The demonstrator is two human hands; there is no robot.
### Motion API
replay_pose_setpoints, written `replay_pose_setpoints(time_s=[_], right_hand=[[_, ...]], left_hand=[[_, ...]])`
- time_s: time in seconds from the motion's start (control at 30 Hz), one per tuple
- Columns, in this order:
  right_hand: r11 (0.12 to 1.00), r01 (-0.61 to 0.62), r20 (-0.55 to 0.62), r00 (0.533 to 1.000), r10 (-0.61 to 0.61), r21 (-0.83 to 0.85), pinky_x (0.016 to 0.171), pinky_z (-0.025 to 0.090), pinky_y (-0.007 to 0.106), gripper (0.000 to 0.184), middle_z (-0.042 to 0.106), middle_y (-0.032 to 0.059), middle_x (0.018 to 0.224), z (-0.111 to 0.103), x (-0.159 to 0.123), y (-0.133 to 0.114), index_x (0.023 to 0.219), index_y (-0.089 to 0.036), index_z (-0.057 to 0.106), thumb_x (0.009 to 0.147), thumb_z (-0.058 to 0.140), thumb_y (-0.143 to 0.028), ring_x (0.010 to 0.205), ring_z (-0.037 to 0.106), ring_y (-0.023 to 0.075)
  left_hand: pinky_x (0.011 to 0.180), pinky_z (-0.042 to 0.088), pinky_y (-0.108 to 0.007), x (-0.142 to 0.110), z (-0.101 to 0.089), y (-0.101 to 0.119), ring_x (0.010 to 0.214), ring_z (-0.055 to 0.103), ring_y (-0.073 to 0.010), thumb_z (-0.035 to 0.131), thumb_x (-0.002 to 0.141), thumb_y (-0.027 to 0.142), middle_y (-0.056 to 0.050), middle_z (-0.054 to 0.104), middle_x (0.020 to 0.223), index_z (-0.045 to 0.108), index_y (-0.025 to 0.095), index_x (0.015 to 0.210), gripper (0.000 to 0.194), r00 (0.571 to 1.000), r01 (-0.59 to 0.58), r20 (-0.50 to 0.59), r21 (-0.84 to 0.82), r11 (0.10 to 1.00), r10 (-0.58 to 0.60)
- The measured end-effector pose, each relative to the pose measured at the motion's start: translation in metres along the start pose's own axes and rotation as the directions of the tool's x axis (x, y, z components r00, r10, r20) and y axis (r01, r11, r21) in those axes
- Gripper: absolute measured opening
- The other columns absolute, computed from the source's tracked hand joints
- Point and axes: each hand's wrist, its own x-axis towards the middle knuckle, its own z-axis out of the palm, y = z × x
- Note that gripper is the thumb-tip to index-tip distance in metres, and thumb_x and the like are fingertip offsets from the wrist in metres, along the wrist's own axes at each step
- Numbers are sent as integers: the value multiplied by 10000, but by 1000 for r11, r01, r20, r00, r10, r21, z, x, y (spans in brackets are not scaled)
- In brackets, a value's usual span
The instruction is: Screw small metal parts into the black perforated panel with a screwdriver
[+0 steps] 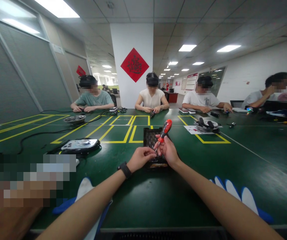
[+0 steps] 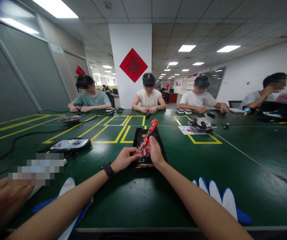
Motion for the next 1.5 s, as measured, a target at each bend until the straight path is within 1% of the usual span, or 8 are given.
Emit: replay_pose_setpoints(time_s=[0.17, 0.33, 0.5, 0.77, 0.93, 1.03, 1.23, 1.5], right_hand=[[1000, 9, -10, 1000, -8, 21, 410, 364, 205, 362, 605, 13, 666, 0, 0, 0, 1076, -174, 481, 861, 356, -437, 397, 457, 67], [1000, -2, -13, 1000, 2, -12, 407, 353, 196, 354, 597, 6, 645, 2, 0, -3, 1072, -178, 474, 860, 362, -438, 405, 463, 68], [999, 2, -56, 998, -4, -34, 406, 358, 192, 365, 600, 4, 670, 2, 1, -4, 1114, -190, 454, 857, 374, -437, 414, 464, 65], [999, -25, -9, 1000, 25, -33, 403, 344, 193, 367, 599, 6, 635, 3, -2, -7, 1059, -174, 475, 850, 371, -458, 404, 450, 68], [998, 33, -46, 998, -36, -51, 397, 324, 186, 340, 597, -7, 622, 4, -3, -8, 1020, -188, 464, 838, 394, -467, 399, 435, 66], [998, 45, -57, 997, -48, -51, 395, 323, 184, 326, 597, -9, 621, 4, -2, -8, 1016, -195, 462, 838, 396, -460, 395, 438, 64], [998, 56, -34, 998, -57, -36, 421, 351, 195, 352, 607, 10, 658, 5, -4, -7, 1087, -181, 466, 862, 355, -428, 420, 458, 66], [996, 51, -46, 997, -55, -75, 443, 383, 201, 368, 609, -1, 681, 4, -3, -5, 1143, -192, 448, 839, 420, -398, 431, 456, 64]], left_hand=[[639, 429, -224, -1, -3, 4, 659, 558, -121, 559, 765, 370, -49, 647, 730, 659, 96, 828, 298, 998, -17, 60, -41, 999, 19], [547, 393, -194, 1, -4, 1, 564, 512, -87, 615, 714, 393, -29, 616, 667, 627, 96, 807, 311, 997, 64, 62, -134, 989, -56], [530, 373, -183, 5, -6, 4, 555, 494, -74, 650, 683, 384, -25, 613, 684, 596, 98, 793, 311, 993, 99, 76, -149, 984, -88], [630, 408, -225, 0, -10, 8, 677, 534, -115, 555, 769, 375, -58, 625, 799, 605, 95, 871, 302, 986, 27, 165, -73, 997, -15], [558, 365, -192, -1, -2, 6, 585, 466, -80, 568, 755, 392, -6, 576, 693, 582, 111, 845, 295, 998, 0, 59, -17, 1000, 0], [546, 357, -187, -1, 1, 5, 569, 450, -75, 596, 729, 398, 8, 561, 669, 576, 116, 822, 297, 1000, -2, 31, -3, 1000, 2], [582, 388, -204, -3, -1, 2, 597, 486, -87, 591, 734, 380, -15, 595, 715, 584, 112, 810, 279, 999, -3, 39, -17, 1000, 4], [606, 397, -215, -3, 0, 6, 631, 513, -104, 545, 773, 374, -33, 616, 744, 608, 113, 883, 290, 998, -9, 64, -13, 1000, 10]])
